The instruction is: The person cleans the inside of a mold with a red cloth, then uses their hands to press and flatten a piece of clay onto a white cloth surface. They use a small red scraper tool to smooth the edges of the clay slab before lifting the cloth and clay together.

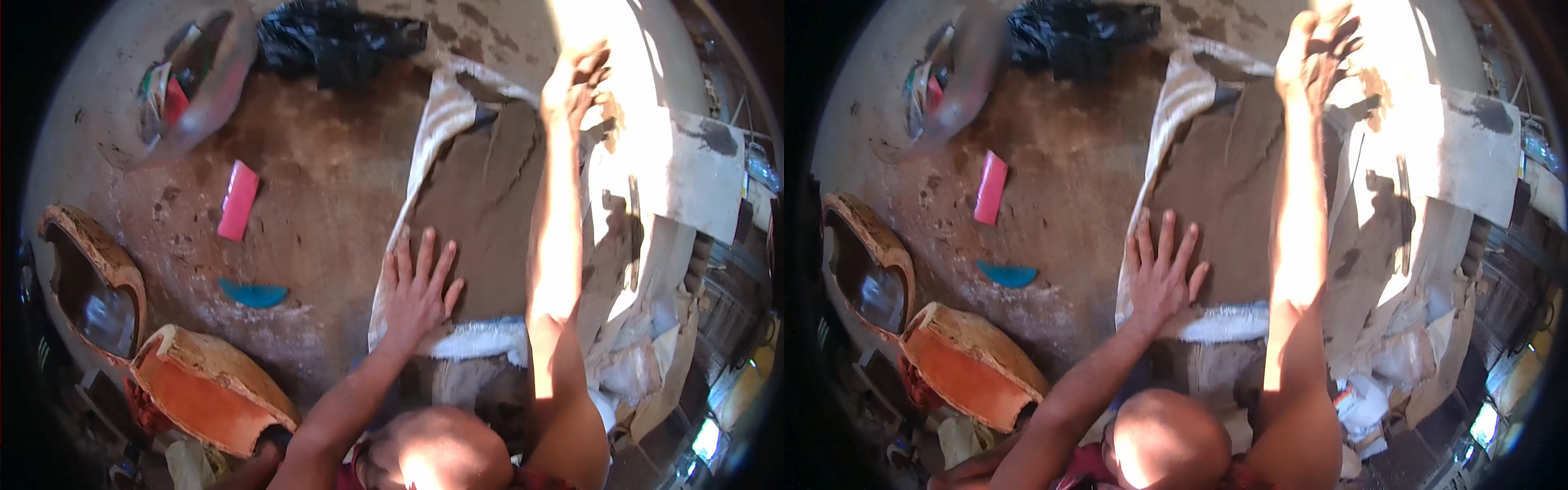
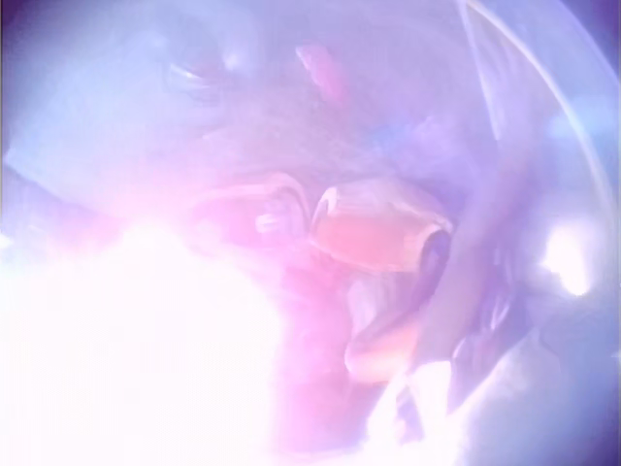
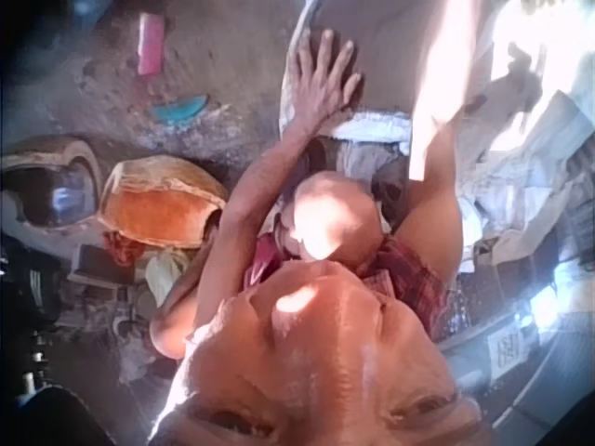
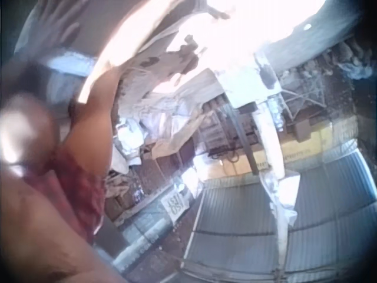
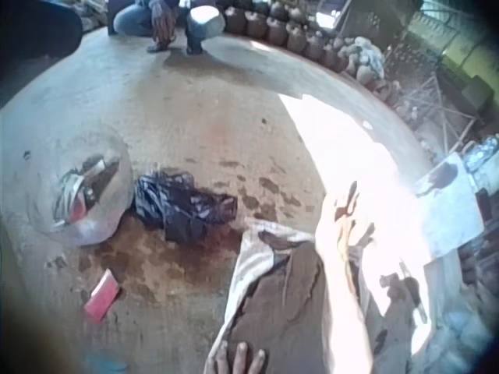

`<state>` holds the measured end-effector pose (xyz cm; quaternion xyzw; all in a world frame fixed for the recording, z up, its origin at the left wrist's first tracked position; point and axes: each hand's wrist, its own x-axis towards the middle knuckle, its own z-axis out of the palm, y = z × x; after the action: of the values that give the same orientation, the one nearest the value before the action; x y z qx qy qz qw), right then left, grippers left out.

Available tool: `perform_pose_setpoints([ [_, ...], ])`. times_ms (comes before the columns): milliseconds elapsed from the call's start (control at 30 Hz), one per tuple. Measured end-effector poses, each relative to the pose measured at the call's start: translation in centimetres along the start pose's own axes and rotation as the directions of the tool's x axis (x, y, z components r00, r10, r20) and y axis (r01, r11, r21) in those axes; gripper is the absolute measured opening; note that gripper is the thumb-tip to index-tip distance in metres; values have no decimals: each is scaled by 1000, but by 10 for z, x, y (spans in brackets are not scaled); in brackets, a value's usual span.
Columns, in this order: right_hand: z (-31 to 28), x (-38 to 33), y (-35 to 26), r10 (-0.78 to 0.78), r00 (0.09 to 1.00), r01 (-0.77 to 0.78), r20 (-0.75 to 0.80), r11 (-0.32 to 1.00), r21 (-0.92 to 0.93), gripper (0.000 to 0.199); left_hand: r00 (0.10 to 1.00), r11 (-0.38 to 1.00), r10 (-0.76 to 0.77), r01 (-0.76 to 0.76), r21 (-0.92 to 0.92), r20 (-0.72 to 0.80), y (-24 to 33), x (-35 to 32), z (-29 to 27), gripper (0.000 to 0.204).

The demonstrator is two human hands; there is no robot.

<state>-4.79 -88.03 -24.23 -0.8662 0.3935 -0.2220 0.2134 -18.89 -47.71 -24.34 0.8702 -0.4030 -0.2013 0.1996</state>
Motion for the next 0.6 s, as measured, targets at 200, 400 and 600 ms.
perform_pose_setpoints([
  [200,-5,-41,-2,-40,986,135,161,758,-639,109,995,997,44,-49,-64,-85,19,32,4,77],
  [400,-32,-80,-40,89,989,-50,115,951,-305,97,996,999,34,-34,-3,-77,10,16,2,77],
  [600,-12,-97,7,-169,942,275,289,885,-376,93,998,998,39,-43,-54,-58,11,4,4,76],
])
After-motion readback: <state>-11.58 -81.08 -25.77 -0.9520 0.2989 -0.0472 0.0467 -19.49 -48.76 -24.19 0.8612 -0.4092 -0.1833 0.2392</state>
